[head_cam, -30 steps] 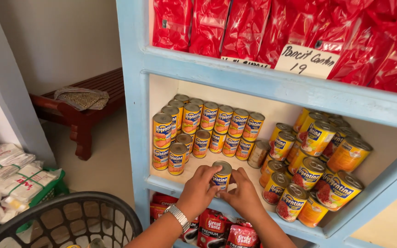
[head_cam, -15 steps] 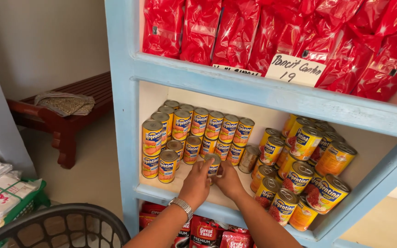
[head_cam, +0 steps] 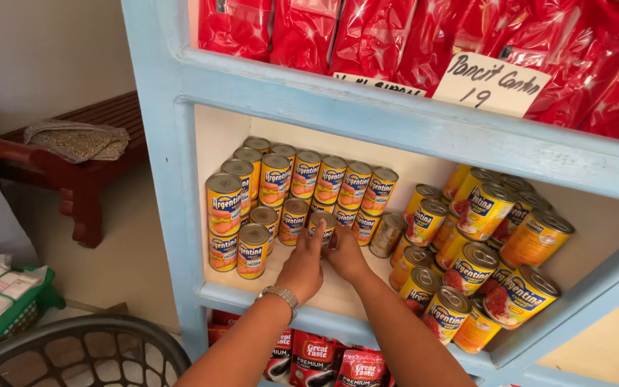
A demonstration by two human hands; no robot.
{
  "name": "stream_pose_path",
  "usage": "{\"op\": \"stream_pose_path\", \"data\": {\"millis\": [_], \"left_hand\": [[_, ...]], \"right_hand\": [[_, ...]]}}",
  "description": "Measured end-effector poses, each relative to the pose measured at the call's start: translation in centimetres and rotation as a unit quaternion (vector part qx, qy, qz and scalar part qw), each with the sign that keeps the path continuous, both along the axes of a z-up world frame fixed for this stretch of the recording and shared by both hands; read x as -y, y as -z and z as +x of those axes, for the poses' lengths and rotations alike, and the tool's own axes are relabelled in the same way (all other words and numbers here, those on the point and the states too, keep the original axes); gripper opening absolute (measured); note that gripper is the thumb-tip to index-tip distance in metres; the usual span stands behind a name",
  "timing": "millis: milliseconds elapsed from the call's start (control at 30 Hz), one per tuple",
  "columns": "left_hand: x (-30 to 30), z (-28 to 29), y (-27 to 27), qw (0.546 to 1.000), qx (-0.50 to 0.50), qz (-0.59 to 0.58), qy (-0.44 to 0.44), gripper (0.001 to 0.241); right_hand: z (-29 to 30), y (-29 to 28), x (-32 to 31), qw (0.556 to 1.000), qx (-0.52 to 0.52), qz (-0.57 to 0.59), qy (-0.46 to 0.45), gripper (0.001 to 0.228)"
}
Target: Organizing and arranging canned goods on a grocery store shelf.
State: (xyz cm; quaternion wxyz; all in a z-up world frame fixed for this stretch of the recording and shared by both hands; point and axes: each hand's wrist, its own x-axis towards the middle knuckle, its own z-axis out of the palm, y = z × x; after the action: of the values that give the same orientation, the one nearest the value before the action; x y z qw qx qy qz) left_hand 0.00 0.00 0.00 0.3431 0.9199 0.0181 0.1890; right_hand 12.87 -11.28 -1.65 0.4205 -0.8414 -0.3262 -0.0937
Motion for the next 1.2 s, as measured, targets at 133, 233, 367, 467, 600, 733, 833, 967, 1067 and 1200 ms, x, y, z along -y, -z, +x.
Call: {"op": "stream_pose_path", "data": {"millis": [133, 233, 367, 467, 600, 733, 833, 967, 1067, 1200], "left_hand": [[-0.5, 0.5, -0.1, 0.999, -0.034, -0.015, 0.003, 0.101], [-1.2, 1.1, 1.0, 1.0, -0.011, -0.012, 0.003, 0.102], [-1.5, 0.5, 0.5, 1.0, -0.002, -0.007, 0.02, 0.101], [-1.4, -0.4, -0.7, 0.999, -0.03, -0.012, 0.02, 0.1], [-1.1, -0.7, -1.0, 0.998, -0.054, -0.005, 0.021, 0.097], [-0.6, -0.9, 0.5, 0.999, -0.024, 0.038, 0.012, 0.095], [-0.3, -1.2, 0.6, 0.996, -0.022, 0.091, 0.001, 0.084], [-0.2, -1.1, 0.9, 0.995, 0.003, 0.098, 0.016, 0.081], [0.0, -0.3, 1.9, 0.993, 0.027, 0.112, 0.028, 0.074], [-0.1, 0.3, 3.4, 0.987, 0.057, 0.146, 0.019, 0.05]], "right_hand": [[0.2, -0.6, -0.3, 0.999, -0.038, -0.01, -0.018, 0.041], [0.1, -0.1, -0.8, 0.999, -0.026, -0.009, -0.021, 0.04], [0.1, 0.7, -0.9, 0.999, 0.004, 0.032, -0.022, 0.038], [0.6, 0.9, -1.2, 0.999, 0.005, 0.035, -0.011, 0.037], [2.1, 1.7, -1.1, 1.0, 0.028, 0.013, 0.004, 0.037], [1.5, 1.5, -0.9, 0.999, 0.031, 0.032, -0.029, 0.037], [0.9, 1.1, -1.1, 0.995, -0.015, 0.073, -0.07, 0.038], [0.9, 1.4, -0.6, 0.996, 0.027, 0.058, -0.061, 0.044], [2.8, 3.2, 0.6, 0.992, 0.115, 0.02, -0.037, 0.053], [1.4, 3.3, 1.2, 0.97, 0.234, -0.008, -0.06, 0.067]]}}
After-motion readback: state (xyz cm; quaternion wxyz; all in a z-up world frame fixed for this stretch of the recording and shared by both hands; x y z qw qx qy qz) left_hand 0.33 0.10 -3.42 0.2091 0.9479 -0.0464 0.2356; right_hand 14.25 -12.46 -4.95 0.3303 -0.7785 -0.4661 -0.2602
